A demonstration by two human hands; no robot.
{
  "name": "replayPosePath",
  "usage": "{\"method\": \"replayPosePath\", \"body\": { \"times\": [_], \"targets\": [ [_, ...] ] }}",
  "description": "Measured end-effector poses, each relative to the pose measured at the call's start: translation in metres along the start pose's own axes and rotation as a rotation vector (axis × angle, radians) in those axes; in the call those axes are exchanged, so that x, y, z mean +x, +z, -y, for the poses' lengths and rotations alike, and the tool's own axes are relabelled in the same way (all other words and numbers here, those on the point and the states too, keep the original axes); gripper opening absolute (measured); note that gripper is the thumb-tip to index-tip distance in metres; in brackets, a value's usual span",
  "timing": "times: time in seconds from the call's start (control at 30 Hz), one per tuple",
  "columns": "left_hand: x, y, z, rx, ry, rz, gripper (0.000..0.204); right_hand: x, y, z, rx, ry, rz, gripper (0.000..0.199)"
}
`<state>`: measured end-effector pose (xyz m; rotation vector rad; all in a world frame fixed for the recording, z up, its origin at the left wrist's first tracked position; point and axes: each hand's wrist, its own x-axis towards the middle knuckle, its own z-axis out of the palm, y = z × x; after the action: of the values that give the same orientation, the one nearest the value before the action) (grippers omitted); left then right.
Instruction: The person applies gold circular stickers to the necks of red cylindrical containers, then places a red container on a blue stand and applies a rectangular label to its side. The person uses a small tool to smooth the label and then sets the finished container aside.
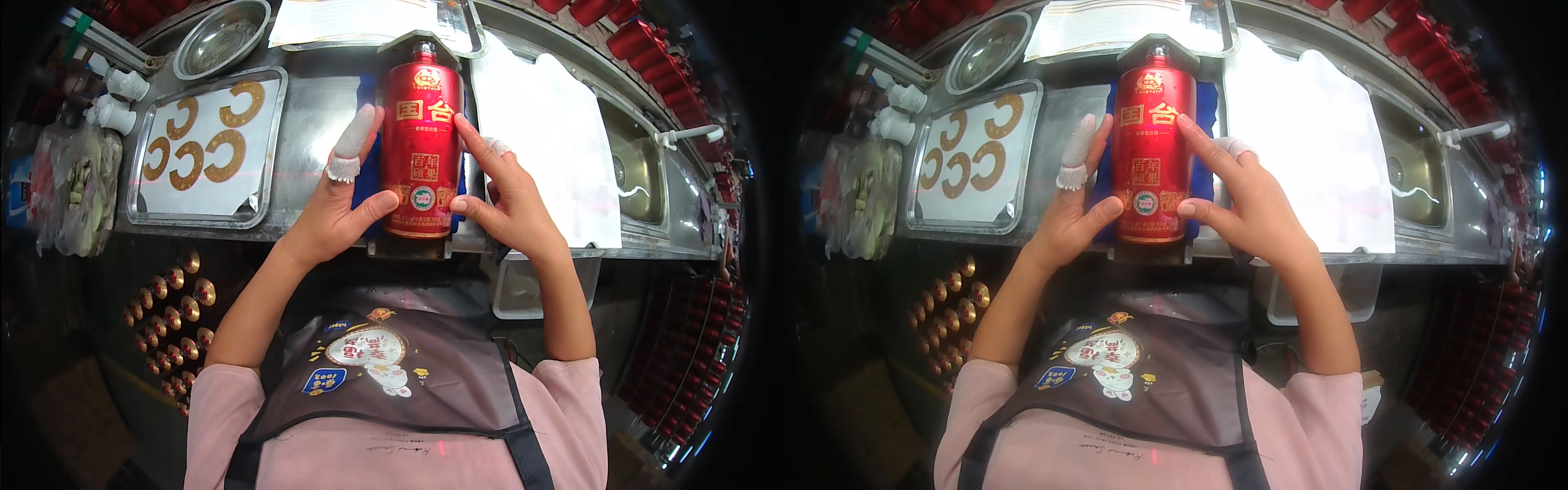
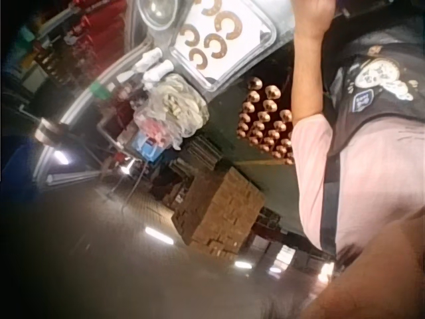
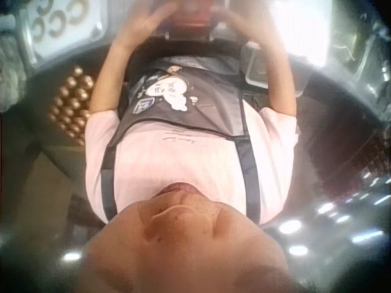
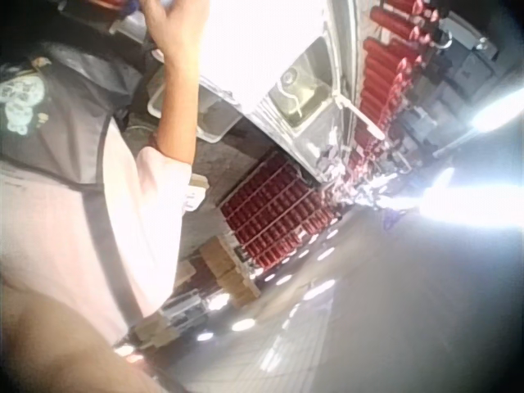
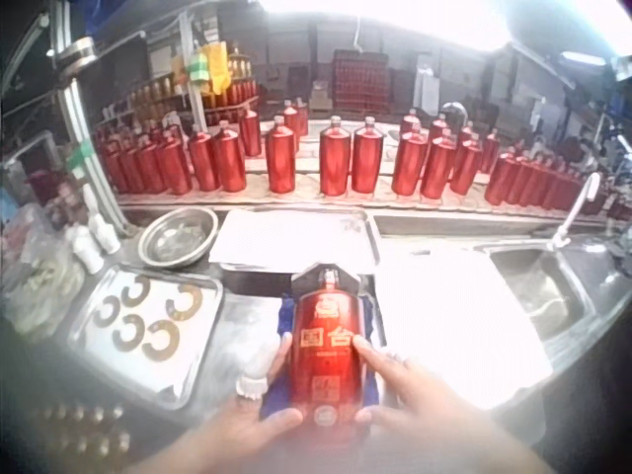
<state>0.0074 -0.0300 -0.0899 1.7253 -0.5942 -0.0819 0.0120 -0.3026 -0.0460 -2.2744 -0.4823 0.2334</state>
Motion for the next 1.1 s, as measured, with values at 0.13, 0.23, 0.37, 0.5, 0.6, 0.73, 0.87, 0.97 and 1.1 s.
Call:
{"method": "replayPosePath", "body": {
  "times": [0.13,0.23,0.37,0.5,0.6,0.73,0.87,0.97,1.1],
  "targets": [
    [0.000,-0.003,-0.002,0.043,0.008,0.013,0.094,-0.002,-0.005,0.006,0.057,0.085,0.050,0.088],
    [-0.001,-0.005,-0.004,0.132,0.022,0.025,0.097,-0.005,-0.003,0.010,0.101,0.067,0.011,0.086],
    [0.002,-0.004,0.000,0.076,-0.016,0.051,0.099,-0.005,0.007,0.011,0.061,-0.060,-0.043,0.097],
    [0.005,-0.004,0.005,-0.002,-0.025,0.048,0.100,-0.005,0.011,0.009,0.067,-0.029,-0.034,0.097],
    [0.004,-0.006,0.005,-0.013,-0.060,0.054,0.099,-0.006,0.008,0.007,0.070,-0.030,-0.029,0.098],
    [0.001,-0.007,0.007,-0.010,-0.117,0.022,0.097,-0.005,0.006,0.005,0.227,0.068,-0.047,0.096],
    [0.000,-0.004,0.013,0.000,-0.134,0.028,0.096,-0.002,0.008,0.000,0.167,0.071,-0.052,0.093],
    [0.000,-0.001,0.018,-0.061,-0.150,0.017,0.097,-0.001,0.009,-0.004,0.180,0.063,-0.030,0.099],
    [0.000,-0.001,0.020,-0.080,-0.146,0.025,0.097,-0.002,0.009,-0.008,0.171,0.057,-0.031,0.101]
  ]
}}
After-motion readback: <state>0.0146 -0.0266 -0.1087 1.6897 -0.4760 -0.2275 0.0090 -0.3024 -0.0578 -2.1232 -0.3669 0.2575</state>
